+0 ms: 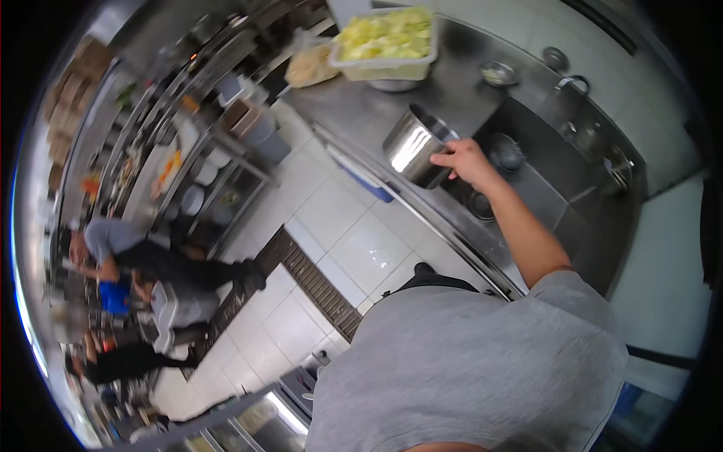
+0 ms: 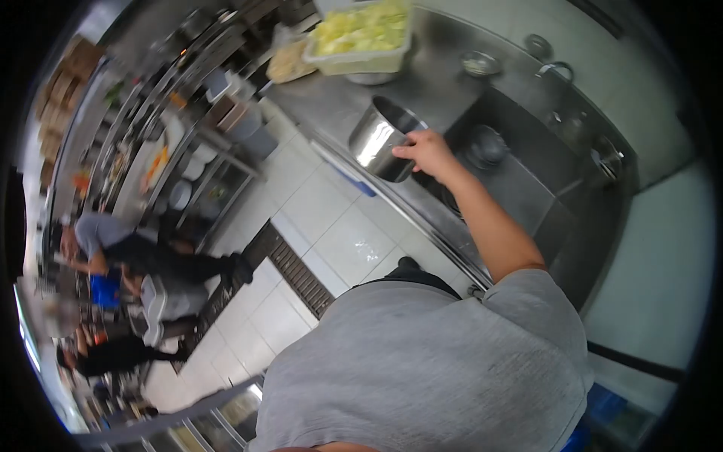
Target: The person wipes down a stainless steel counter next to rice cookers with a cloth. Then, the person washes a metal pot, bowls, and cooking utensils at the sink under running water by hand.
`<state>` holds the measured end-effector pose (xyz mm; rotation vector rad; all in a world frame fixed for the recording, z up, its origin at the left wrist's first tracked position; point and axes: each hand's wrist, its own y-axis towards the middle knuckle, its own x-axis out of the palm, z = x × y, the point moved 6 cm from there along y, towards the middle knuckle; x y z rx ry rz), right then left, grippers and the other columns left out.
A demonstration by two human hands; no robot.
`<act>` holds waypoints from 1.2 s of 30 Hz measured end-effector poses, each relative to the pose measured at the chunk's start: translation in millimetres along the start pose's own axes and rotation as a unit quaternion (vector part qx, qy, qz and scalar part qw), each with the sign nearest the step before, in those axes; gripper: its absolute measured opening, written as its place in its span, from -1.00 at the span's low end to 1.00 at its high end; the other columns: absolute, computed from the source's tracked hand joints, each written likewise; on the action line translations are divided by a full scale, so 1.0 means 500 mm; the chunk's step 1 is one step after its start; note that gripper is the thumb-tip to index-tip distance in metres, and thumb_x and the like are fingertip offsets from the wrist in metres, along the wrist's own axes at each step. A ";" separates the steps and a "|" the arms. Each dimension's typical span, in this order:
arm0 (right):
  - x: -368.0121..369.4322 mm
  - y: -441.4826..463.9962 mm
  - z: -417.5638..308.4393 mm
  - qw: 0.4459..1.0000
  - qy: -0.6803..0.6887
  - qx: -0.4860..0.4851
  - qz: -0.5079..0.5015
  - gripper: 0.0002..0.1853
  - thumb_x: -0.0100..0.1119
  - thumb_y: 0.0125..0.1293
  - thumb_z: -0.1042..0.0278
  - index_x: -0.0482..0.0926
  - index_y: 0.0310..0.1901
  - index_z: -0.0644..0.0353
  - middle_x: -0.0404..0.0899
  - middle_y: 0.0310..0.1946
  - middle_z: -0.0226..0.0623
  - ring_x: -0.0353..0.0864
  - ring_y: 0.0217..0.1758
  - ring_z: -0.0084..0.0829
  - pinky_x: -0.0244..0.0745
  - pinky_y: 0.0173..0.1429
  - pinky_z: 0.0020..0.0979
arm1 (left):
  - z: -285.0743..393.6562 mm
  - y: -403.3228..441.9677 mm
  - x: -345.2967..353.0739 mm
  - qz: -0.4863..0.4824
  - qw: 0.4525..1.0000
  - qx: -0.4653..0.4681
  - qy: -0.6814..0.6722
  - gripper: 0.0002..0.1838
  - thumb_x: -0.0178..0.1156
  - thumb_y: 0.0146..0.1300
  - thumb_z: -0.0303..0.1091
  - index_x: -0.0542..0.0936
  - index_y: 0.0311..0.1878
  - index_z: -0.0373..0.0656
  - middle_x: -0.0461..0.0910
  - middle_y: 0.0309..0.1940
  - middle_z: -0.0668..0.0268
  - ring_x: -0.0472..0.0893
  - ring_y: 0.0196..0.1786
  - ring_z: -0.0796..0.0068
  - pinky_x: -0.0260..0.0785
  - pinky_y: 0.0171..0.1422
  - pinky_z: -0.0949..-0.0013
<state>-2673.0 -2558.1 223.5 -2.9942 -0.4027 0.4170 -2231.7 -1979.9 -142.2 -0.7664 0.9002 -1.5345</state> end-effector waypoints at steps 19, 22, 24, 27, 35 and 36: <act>-0.801 0.277 0.088 0.886 -0.388 0.118 0.226 -0.57 0.29 -0.08 0.23 0.55 -0.14 0.24 0.52 -0.18 -0.10 0.49 -0.07 -0.11 0.38 0.01 -0.23 | 0.166 -0.027 0.404 -0.126 0.959 0.021 0.253 -0.82 -0.08 0.08 -0.38 0.44 -0.45 -0.29 0.42 -0.64 0.20 0.42 -0.56 0.29 0.34 -0.44 0.27; -0.845 0.371 0.101 0.929 -0.265 0.066 0.249 -0.69 0.27 -0.04 0.32 0.55 -0.24 0.29 0.52 -0.45 -0.17 0.52 -0.42 -0.32 0.40 -0.29 -0.27 | 0.196 -0.053 0.360 -0.122 0.930 0.087 0.335 -0.82 -0.07 0.07 -0.38 0.45 -0.49 -0.29 0.44 -0.65 0.20 0.42 -0.57 0.27 0.31 -0.44 0.26; -0.837 0.400 0.127 0.931 -0.285 0.008 0.230 -0.75 0.26 -0.02 0.36 0.55 -0.30 0.31 0.53 -0.56 -0.19 0.54 -0.55 -0.38 0.41 -0.40 -0.28 | 0.214 -0.118 0.372 -0.061 0.933 0.100 0.339 -0.82 -0.07 0.06 -0.38 0.46 -0.49 -0.29 0.44 -0.65 0.20 0.42 -0.57 0.27 0.30 -0.44 0.27; -0.772 0.413 0.159 0.867 -0.443 -0.097 0.206 -0.74 0.24 -0.06 0.34 0.57 -0.31 0.27 0.55 -0.40 -0.05 0.56 -0.32 -0.13 0.41 -0.20 -0.21 | 0.216 -0.200 0.412 -0.038 0.927 0.122 0.352 -0.81 -0.07 0.06 -0.38 0.46 -0.50 -0.29 0.45 -0.65 0.20 0.42 -0.58 0.27 0.29 -0.45 0.29; -0.651 0.336 0.275 0.871 -0.446 0.031 0.204 -0.73 0.21 -0.01 0.27 0.57 -0.27 0.24 0.55 -0.27 -0.09 0.51 -0.13 -0.08 0.39 -0.05 -0.17 | 0.195 -0.308 0.511 -0.052 0.907 0.145 0.392 -0.82 -0.09 0.03 -0.40 0.47 -0.51 -0.28 0.45 -0.66 0.21 0.42 -0.58 0.31 0.26 -0.44 0.34; -0.650 0.340 0.287 0.868 -0.451 0.030 0.205 -0.73 0.21 0.00 0.27 0.57 -0.27 0.24 0.55 -0.27 -0.09 0.51 -0.13 -0.08 0.39 -0.05 -0.17 | 0.192 -0.313 0.521 -0.053 0.914 0.140 0.378 -0.80 -0.07 0.03 -0.38 0.49 -0.50 -0.30 0.45 -0.66 0.23 0.43 -0.59 0.34 0.26 -0.48 0.36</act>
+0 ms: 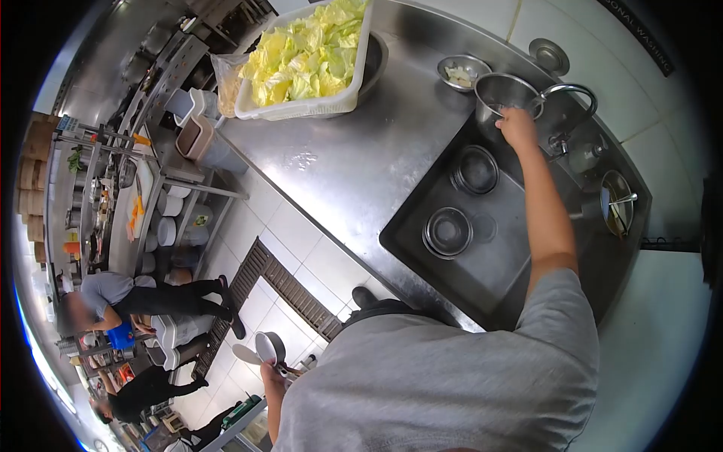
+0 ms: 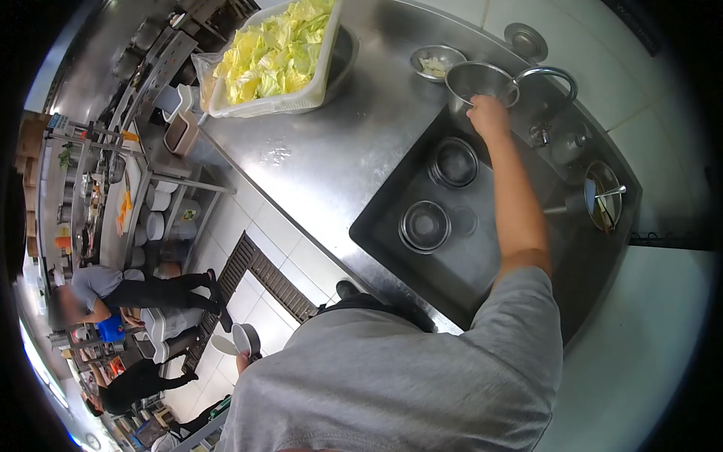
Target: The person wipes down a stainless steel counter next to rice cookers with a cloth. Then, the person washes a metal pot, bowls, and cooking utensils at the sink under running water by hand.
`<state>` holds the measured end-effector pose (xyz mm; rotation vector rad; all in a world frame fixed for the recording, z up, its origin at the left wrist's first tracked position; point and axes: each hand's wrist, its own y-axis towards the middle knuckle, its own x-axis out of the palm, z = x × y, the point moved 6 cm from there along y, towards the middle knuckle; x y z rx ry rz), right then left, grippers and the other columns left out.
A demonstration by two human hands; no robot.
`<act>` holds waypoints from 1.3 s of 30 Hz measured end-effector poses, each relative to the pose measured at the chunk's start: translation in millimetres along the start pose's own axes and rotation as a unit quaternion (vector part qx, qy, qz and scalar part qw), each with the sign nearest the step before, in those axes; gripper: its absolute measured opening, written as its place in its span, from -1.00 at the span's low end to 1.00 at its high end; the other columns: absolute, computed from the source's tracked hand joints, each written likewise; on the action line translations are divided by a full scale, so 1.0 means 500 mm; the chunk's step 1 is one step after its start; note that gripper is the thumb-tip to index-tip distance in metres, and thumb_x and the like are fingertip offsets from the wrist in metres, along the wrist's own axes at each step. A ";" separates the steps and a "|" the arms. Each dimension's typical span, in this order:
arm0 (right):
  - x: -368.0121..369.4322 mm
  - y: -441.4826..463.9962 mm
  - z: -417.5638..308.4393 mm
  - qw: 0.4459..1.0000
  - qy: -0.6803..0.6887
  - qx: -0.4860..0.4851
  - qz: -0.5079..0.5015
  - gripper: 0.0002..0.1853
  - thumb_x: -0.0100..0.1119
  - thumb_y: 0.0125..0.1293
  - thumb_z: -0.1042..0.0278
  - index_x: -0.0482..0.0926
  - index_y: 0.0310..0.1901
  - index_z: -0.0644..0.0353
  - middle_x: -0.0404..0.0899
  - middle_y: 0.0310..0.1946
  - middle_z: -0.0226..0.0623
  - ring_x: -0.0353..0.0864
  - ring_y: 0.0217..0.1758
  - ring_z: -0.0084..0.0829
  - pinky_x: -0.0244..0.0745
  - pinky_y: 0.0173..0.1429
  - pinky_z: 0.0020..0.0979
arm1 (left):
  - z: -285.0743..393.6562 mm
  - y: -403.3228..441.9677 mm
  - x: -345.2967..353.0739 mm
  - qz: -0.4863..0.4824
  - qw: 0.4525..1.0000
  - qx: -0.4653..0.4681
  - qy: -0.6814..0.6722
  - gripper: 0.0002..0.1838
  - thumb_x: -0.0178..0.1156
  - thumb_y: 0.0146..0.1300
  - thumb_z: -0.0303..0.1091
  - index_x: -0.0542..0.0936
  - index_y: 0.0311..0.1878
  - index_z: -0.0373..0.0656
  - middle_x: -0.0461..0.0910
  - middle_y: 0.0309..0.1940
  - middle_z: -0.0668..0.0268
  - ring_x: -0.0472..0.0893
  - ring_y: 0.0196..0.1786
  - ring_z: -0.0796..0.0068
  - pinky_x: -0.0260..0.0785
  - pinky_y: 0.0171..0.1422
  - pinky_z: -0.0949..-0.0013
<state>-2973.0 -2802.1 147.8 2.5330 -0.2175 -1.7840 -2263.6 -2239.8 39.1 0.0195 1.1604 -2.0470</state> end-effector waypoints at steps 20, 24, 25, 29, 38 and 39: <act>0.152 -0.089 0.065 0.866 0.435 0.216 0.116 -0.75 0.12 0.12 0.43 0.47 -0.13 0.21 0.56 -0.38 -0.21 0.52 -0.48 -0.43 0.44 -0.46 -0.40 | -0.110 -0.001 -0.015 0.059 0.986 -0.083 -0.129 -0.79 -0.08 -0.01 -0.39 0.46 -0.44 -0.36 0.47 -0.61 0.14 0.44 -0.55 0.24 0.32 -0.46 0.24; 0.268 -0.118 0.112 0.702 0.658 0.261 -0.082 -0.66 0.08 0.18 0.30 0.43 0.00 0.12 0.58 -0.38 -0.24 0.54 -0.45 -0.45 0.43 -0.44 -0.42 | -0.138 0.006 -0.006 0.034 0.992 -0.039 -0.119 -0.79 -0.05 -0.04 -0.40 0.46 -0.43 -0.38 0.47 -0.59 0.14 0.46 -0.54 0.24 0.34 -0.48 0.23; 0.266 -0.146 0.114 0.686 0.641 0.333 -0.090 -0.60 0.08 0.18 0.30 0.39 0.08 0.10 0.56 -0.26 -0.19 0.54 -0.29 -0.37 0.44 -0.24 -0.27 | -0.145 0.021 -0.005 -0.008 0.998 0.004 -0.060 -0.80 -0.04 -0.05 -0.42 0.46 -0.43 -0.40 0.47 -0.59 0.14 0.47 -0.53 0.24 0.34 -0.48 0.22; 0.241 -0.114 0.182 0.850 0.433 0.294 0.066 -0.53 0.17 0.09 0.30 0.42 0.04 0.30 0.51 -0.14 -0.09 0.48 -0.11 -0.25 0.37 -0.02 -0.29 | -0.226 0.088 -0.019 0.104 0.961 -0.091 -0.240 -0.76 0.06 -0.15 -0.57 0.48 -0.30 -0.28 0.48 -0.50 0.21 0.47 -0.50 0.31 0.32 -0.48 0.26; 0.265 -0.457 -0.680 0.932 0.058 -0.335 -0.129 -0.31 0.36 -0.20 0.35 0.37 0.11 0.04 0.07 0.27 0.07 -0.03 0.36 0.01 -0.17 0.38 -0.04 | -0.357 0.053 0.012 0.197 0.886 -0.096 -0.408 -0.93 0.08 -0.11 -0.62 0.46 -0.64 -0.35 0.42 -0.68 0.09 0.46 -0.67 0.21 0.31 -0.62 0.18; 0.252 -0.517 -0.800 0.880 0.136 -0.437 -0.124 -0.32 0.30 -0.15 0.31 0.35 0.13 0.02 0.07 0.27 0.05 -0.07 0.38 0.01 -0.26 0.36 0.11 | -0.400 0.064 0.013 0.180 0.873 -0.116 -0.438 -0.93 0.09 -0.10 -0.61 0.47 -0.63 -0.34 0.43 -0.67 0.08 0.45 -0.67 0.21 0.30 -0.62 0.20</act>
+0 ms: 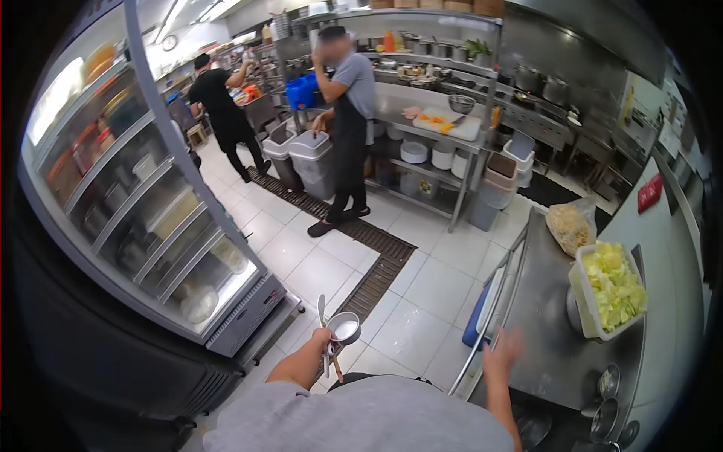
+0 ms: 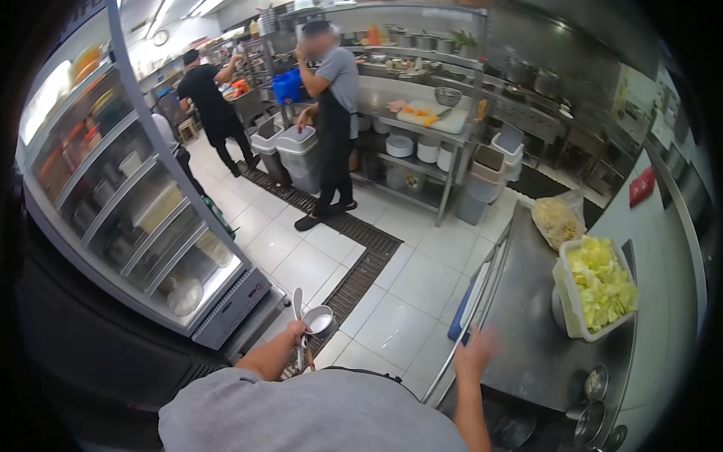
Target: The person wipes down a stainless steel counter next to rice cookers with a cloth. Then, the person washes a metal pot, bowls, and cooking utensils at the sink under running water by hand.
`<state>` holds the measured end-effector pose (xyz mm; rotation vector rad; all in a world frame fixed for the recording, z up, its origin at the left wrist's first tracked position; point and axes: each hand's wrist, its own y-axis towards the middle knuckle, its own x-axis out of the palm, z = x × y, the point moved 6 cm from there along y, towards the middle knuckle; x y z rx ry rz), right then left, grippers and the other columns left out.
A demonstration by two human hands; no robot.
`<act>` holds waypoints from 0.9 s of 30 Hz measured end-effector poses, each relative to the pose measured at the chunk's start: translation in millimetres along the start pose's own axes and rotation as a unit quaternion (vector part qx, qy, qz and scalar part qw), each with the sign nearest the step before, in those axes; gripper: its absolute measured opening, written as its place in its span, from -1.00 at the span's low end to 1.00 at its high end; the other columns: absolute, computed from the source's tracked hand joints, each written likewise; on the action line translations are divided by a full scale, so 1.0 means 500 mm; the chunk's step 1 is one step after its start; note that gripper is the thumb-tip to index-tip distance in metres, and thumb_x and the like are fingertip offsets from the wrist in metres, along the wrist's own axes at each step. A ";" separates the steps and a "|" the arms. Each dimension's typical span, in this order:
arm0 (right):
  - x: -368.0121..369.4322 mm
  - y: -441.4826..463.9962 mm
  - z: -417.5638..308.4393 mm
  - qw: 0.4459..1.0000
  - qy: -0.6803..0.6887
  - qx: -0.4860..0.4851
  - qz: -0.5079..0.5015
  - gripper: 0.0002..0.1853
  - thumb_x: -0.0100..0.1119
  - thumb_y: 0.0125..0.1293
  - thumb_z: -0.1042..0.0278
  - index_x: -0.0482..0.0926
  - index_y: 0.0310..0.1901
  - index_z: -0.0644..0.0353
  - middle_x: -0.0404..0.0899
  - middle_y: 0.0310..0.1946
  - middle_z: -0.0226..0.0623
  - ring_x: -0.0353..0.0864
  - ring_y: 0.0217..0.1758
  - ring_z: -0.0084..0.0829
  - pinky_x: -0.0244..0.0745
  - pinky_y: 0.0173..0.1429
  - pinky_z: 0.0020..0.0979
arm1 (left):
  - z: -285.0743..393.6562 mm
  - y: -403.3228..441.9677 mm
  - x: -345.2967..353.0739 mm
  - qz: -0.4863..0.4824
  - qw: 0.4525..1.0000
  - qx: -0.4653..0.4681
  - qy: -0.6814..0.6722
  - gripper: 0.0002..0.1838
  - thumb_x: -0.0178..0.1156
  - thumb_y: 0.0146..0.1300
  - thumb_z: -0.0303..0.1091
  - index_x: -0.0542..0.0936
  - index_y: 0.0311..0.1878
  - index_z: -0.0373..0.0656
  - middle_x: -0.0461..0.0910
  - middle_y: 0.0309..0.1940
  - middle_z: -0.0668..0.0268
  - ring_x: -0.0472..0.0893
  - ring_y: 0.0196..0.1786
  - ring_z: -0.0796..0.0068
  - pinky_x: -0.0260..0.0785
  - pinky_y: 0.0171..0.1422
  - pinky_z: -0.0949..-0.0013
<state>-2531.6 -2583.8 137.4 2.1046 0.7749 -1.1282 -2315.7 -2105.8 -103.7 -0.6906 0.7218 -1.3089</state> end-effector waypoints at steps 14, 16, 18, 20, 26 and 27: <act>-0.181 0.258 -1.095 0.882 0.146 -0.438 -0.091 -0.02 0.21 -0.07 -0.27 -0.01 0.34 -0.07 -0.22 0.36 0.02 -0.20 0.42 0.01 -0.11 0.28 0.22 | 0.754 -0.578 -0.352 0.111 0.826 0.551 0.040 -0.45 0.15 -0.24 -0.61 0.35 -0.03 -0.23 0.50 -0.27 0.21 0.51 -0.24 0.36 0.39 -0.15 0.36; -0.211 0.222 -1.126 0.875 0.048 -0.477 -0.064 0.04 0.21 -0.10 -0.32 -0.06 0.35 -0.05 -0.28 0.37 0.01 -0.24 0.43 -0.01 -0.11 0.27 0.24 | 0.796 -0.668 -0.398 0.196 0.788 0.575 0.104 -0.44 0.13 -0.23 -0.63 0.36 -0.01 -0.23 0.51 -0.29 0.19 0.52 -0.27 0.35 0.39 -0.19 0.37; -0.194 0.216 -1.129 0.875 0.055 -0.453 -0.162 0.03 0.21 -0.08 -0.30 -0.07 0.35 -0.02 -0.26 0.36 0.04 -0.23 0.42 0.00 -0.08 0.30 0.15 | 0.804 -0.723 -0.420 0.158 0.810 0.562 0.052 -0.46 0.11 -0.21 -0.63 0.36 -0.01 -0.23 0.51 -0.30 0.18 0.53 -0.30 0.35 0.39 -0.19 0.35; -0.179 0.204 -1.117 0.814 0.171 -0.459 -0.312 0.02 0.23 -0.03 -0.20 -0.10 0.35 0.06 -0.22 0.34 0.10 -0.13 0.39 0.06 -0.01 0.35 -0.06 | 0.797 -0.759 -0.429 0.126 0.831 0.541 0.018 -0.47 0.10 -0.19 -0.65 0.36 -0.01 -0.24 0.52 -0.28 0.16 0.53 -0.29 0.35 0.40 -0.18 0.33; -0.039 0.189 -0.909 0.761 0.122 -0.344 -0.536 -0.01 0.27 0.00 -0.08 -0.08 0.33 0.22 0.12 0.25 0.08 0.10 0.33 -0.10 0.09 0.33 -0.28 | 0.625 -0.631 -0.409 0.107 0.878 0.460 0.080 -0.48 0.16 -0.26 -0.61 0.40 -0.07 -0.32 0.52 -0.29 0.22 0.53 -0.25 0.34 0.41 -0.12 0.32; -0.017 0.168 -0.857 0.751 0.051 -0.373 -0.542 0.03 0.27 -0.02 -0.13 -0.09 0.33 0.21 0.11 0.26 0.06 0.09 0.34 -0.11 0.08 0.33 -0.33 | 0.563 -0.567 -0.408 0.093 0.897 0.425 0.079 -0.47 0.17 -0.30 -0.63 0.42 -0.08 -0.33 0.52 -0.26 0.22 0.53 -0.23 0.34 0.40 -0.10 0.32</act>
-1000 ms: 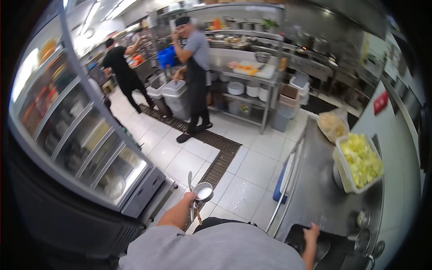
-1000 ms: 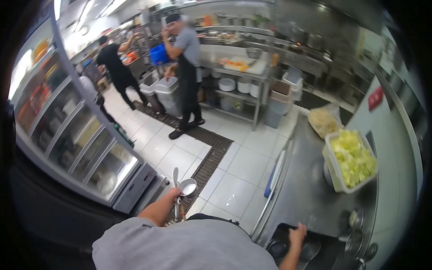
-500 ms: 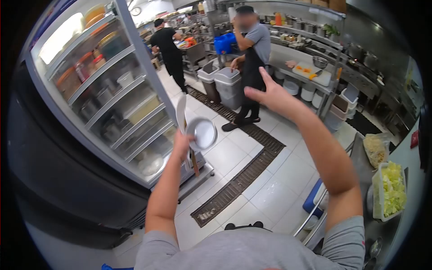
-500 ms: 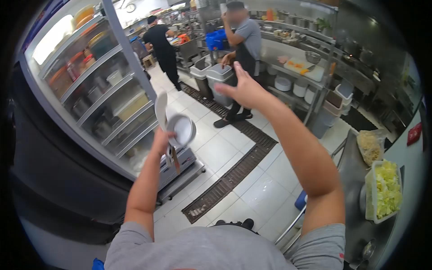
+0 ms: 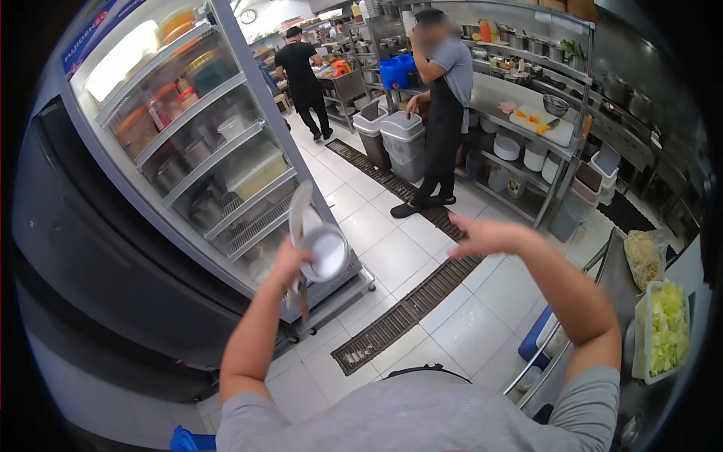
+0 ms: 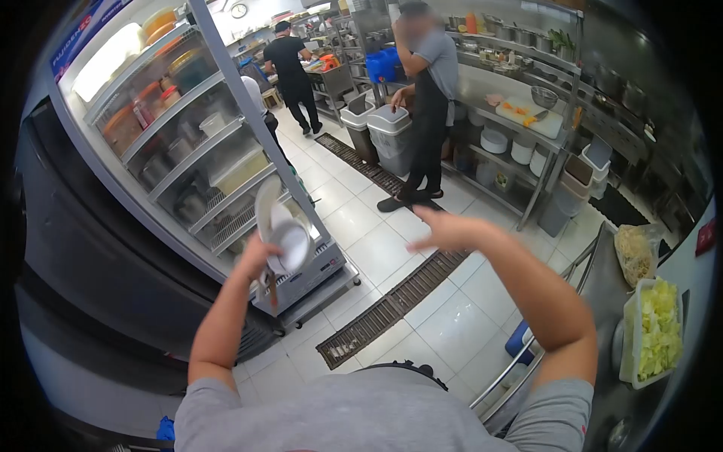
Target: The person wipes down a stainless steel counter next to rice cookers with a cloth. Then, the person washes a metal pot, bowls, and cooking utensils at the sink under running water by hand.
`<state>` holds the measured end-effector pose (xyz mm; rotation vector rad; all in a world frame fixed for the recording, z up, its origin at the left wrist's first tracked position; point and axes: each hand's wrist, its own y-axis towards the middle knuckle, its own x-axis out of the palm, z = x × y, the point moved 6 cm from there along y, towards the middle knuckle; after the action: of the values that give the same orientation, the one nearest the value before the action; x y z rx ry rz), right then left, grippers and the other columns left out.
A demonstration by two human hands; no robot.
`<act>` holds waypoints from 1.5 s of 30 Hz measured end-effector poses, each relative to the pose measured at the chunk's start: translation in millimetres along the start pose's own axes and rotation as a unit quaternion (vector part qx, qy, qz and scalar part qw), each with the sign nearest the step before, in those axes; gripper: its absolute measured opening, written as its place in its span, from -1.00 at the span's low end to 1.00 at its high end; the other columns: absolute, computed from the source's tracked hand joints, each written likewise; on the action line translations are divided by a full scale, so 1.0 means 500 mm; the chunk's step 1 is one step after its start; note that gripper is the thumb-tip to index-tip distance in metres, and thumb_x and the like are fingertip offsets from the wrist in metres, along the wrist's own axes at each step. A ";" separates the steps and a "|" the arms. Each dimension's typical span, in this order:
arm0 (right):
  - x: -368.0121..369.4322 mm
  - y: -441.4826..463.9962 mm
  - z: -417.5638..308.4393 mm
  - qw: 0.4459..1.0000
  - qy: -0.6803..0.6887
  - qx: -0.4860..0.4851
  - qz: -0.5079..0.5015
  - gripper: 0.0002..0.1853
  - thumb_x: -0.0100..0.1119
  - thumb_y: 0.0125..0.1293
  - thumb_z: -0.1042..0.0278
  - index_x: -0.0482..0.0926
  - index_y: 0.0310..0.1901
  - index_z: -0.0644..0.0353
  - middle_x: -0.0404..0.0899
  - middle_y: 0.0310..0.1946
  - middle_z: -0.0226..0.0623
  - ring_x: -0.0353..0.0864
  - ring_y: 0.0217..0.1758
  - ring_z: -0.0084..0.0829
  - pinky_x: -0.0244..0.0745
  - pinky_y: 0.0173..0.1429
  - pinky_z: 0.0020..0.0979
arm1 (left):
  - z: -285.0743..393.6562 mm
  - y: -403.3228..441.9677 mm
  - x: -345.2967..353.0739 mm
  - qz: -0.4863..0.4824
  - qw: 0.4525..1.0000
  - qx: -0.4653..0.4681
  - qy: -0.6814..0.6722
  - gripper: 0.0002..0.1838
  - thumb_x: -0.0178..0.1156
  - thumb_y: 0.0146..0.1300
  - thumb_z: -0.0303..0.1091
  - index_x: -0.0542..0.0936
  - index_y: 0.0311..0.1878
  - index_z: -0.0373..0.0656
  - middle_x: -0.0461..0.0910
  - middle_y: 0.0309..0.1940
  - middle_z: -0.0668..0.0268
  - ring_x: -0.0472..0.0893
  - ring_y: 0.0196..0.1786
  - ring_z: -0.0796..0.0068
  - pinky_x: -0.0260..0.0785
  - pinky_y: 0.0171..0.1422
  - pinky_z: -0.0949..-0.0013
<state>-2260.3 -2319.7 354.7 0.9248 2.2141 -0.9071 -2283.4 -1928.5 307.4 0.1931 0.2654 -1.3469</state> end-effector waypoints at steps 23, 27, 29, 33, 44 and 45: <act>-0.209 -0.082 -0.078 0.910 0.034 -0.132 0.392 0.00 0.16 -0.02 -0.31 -0.02 0.33 0.14 -0.18 0.33 0.18 -0.08 0.39 0.01 -0.02 0.35 -0.20 | 0.411 0.111 0.259 -0.035 0.988 0.109 0.108 -0.61 0.13 -0.19 -0.67 0.44 -0.16 -0.32 0.51 -0.41 0.20 0.50 -0.41 0.37 0.37 -0.28 0.33; -0.130 -0.105 -0.053 0.951 0.165 -0.128 0.229 -0.04 0.17 0.03 -0.24 -0.01 0.32 0.18 -0.01 0.27 0.21 0.15 0.28 0.01 0.17 0.25 -0.21 | 0.351 0.050 0.283 -0.113 0.993 0.031 0.005 -0.64 0.10 -0.18 -0.70 0.47 -0.19 -0.35 0.51 -0.48 0.17 0.56 -0.52 0.32 0.44 -0.38 0.33; -0.083 -0.119 -0.038 0.962 0.238 -0.090 0.101 -0.09 0.17 0.06 -0.19 0.02 0.31 0.18 0.13 0.21 0.18 0.26 0.22 -0.04 0.24 0.21 -0.25 | 0.310 0.033 0.289 -0.133 0.991 0.017 0.003 -0.64 0.12 -0.18 -0.70 0.49 -0.19 -0.35 0.52 -0.47 0.17 0.57 -0.48 0.33 0.46 -0.33 0.33; 0.024 -0.140 0.074 0.990 -0.127 -0.043 -0.051 -0.25 0.17 0.10 -0.11 0.20 0.25 0.09 0.44 0.01 -0.13 0.47 0.00 -0.28 0.38 0.05 -0.33 | 0.191 -0.018 0.299 -0.185 0.981 -0.032 0.050 -0.55 0.13 -0.19 -0.69 0.44 -0.09 -0.33 0.53 -0.42 0.20 0.57 -0.37 0.37 0.46 -0.24 0.33; 0.567 -0.161 0.635 0.899 0.330 0.287 -0.034 -0.38 0.24 0.09 0.07 0.32 0.14 0.20 0.50 -0.13 -0.13 0.55 -0.20 -0.32 0.54 -0.30 -0.30 | -0.469 -0.230 0.229 -0.060 0.904 -0.175 0.385 -0.68 0.05 -0.05 -0.43 0.45 -0.14 -0.22 0.53 -0.26 -0.11 0.53 -0.13 -0.08 0.34 -0.04 0.09; 0.593 -0.191 0.640 0.875 0.377 0.303 -0.039 -0.39 0.23 0.09 0.09 0.32 0.14 0.22 0.48 -0.11 -0.14 0.55 -0.20 -0.31 0.54 -0.29 -0.30 | -0.550 -0.252 0.203 -0.034 0.911 -0.194 0.361 -0.69 0.06 -0.07 -0.44 0.46 -0.17 -0.27 0.53 -0.25 -0.11 0.53 -0.14 -0.07 0.36 -0.04 0.10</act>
<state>-2435.7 -2500.4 -14.1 1.7246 2.6441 -1.5254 -2407.6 -1970.9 16.6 0.3439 1.1636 -1.2169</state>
